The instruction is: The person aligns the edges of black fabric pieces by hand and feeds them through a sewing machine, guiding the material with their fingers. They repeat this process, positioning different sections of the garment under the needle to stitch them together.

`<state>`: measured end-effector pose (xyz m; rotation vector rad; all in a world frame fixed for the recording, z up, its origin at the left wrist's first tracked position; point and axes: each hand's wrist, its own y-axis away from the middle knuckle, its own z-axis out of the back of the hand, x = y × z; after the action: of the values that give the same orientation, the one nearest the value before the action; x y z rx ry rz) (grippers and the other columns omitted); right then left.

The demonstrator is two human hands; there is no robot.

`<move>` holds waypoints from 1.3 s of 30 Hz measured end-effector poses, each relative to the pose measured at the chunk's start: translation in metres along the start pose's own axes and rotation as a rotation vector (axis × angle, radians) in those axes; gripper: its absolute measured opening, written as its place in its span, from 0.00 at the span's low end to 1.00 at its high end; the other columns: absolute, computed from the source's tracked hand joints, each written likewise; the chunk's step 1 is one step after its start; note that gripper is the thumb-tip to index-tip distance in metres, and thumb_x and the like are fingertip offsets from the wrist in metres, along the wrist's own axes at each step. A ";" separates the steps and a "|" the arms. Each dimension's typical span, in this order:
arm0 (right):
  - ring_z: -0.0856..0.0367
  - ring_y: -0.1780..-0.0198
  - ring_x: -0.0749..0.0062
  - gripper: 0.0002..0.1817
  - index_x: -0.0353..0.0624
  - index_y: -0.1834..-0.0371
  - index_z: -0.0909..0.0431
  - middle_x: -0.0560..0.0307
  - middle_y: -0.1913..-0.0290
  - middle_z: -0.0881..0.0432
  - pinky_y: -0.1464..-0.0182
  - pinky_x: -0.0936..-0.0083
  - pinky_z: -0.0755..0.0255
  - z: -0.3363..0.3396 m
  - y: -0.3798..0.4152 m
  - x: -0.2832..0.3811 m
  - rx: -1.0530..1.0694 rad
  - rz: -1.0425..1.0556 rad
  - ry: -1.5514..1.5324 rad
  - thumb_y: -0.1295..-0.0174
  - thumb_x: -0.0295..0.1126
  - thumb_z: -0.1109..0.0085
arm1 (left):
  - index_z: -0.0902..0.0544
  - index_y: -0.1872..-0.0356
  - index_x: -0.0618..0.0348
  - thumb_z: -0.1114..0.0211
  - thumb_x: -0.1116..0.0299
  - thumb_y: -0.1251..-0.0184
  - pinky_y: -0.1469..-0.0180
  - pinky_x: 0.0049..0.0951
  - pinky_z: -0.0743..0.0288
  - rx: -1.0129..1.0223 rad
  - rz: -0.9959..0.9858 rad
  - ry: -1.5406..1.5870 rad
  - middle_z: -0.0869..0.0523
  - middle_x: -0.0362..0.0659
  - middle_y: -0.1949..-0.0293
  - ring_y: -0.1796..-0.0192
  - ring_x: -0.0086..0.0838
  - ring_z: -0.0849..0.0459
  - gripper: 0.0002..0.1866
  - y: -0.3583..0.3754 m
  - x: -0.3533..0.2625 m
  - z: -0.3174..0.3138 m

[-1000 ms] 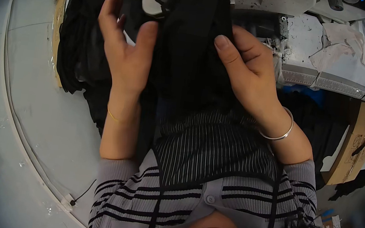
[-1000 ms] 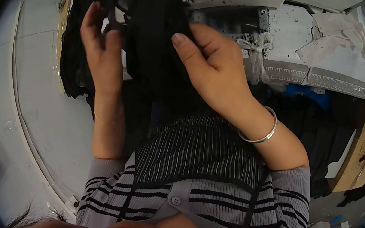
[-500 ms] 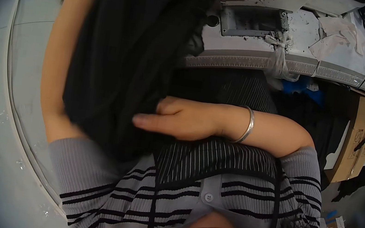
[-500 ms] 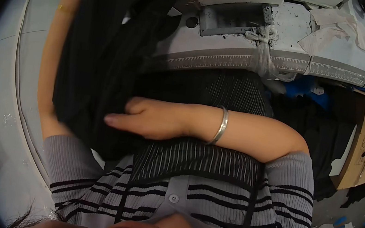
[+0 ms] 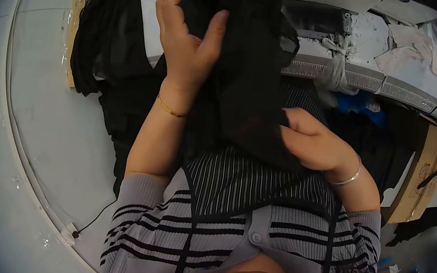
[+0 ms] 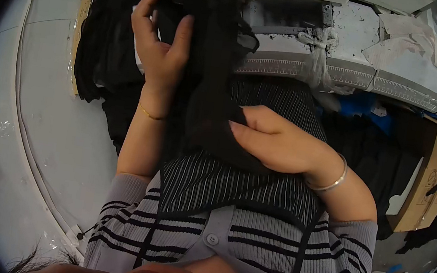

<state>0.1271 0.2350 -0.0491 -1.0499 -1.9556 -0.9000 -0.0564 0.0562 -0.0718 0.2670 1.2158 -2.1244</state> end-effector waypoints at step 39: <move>0.19 0.75 0.62 0.25 0.38 0.34 0.27 0.53 0.76 0.19 0.72 0.69 0.28 0.030 -0.067 0.043 -0.622 0.714 0.748 0.36 0.22 0.38 | 0.17 0.59 0.64 0.31 0.80 0.32 0.65 0.24 0.29 -0.032 -0.129 -0.085 0.22 0.40 0.71 0.68 0.25 0.23 0.04 -0.044 -0.072 0.021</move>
<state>0.0428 0.2475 -0.0439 -1.3518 -0.6076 -1.2504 -0.0273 0.0861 0.0046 0.0849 1.2462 -2.2000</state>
